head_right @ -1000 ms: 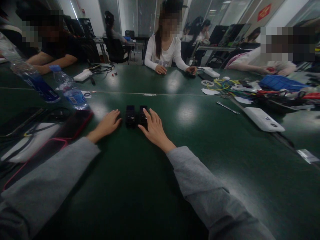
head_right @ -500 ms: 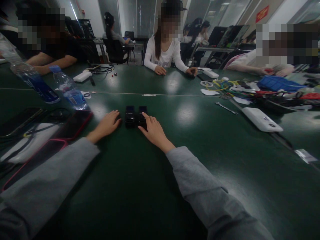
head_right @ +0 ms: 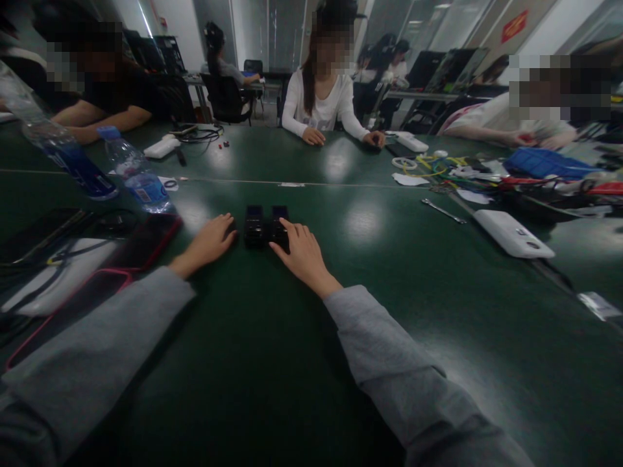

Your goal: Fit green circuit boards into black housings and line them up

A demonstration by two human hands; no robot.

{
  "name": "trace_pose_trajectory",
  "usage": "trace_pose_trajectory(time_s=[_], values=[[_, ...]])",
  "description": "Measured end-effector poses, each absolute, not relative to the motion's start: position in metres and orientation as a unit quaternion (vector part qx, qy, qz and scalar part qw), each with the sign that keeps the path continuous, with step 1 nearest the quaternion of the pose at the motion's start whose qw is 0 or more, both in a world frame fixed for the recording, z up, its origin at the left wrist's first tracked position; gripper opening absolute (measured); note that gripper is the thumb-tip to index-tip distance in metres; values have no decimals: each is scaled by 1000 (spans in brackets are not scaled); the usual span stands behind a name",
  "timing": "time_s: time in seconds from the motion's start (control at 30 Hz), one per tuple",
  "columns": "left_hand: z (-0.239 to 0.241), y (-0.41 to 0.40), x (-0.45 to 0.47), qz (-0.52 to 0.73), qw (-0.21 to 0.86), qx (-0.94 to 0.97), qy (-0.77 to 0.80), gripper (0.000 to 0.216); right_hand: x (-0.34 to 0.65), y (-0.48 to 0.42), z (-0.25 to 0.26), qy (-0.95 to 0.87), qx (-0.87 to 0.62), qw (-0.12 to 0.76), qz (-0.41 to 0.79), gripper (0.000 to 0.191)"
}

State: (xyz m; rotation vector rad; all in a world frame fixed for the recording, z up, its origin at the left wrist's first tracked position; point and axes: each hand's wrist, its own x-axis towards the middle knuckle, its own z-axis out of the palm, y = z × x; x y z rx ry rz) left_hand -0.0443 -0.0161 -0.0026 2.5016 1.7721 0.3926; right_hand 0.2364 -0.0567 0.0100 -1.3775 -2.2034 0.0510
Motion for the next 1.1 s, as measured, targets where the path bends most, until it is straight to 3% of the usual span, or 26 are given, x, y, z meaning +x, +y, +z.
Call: trace_pose_trajectory(time_s=[0.2, 0.5, 1.1], values=[[-3, -16, -45, 127, 28, 809, 574, 58, 235, -57, 11, -798, -537, 275, -2, 64], [-1, -16, -44, 123, 39, 807, 577, 60, 236, -56, 9, -755, -592, 275, 57, 69], [2, -18, -44, 121, 42, 806, 578, 59, 260, -62, 11, -696, -667, 265, 24, 70]])
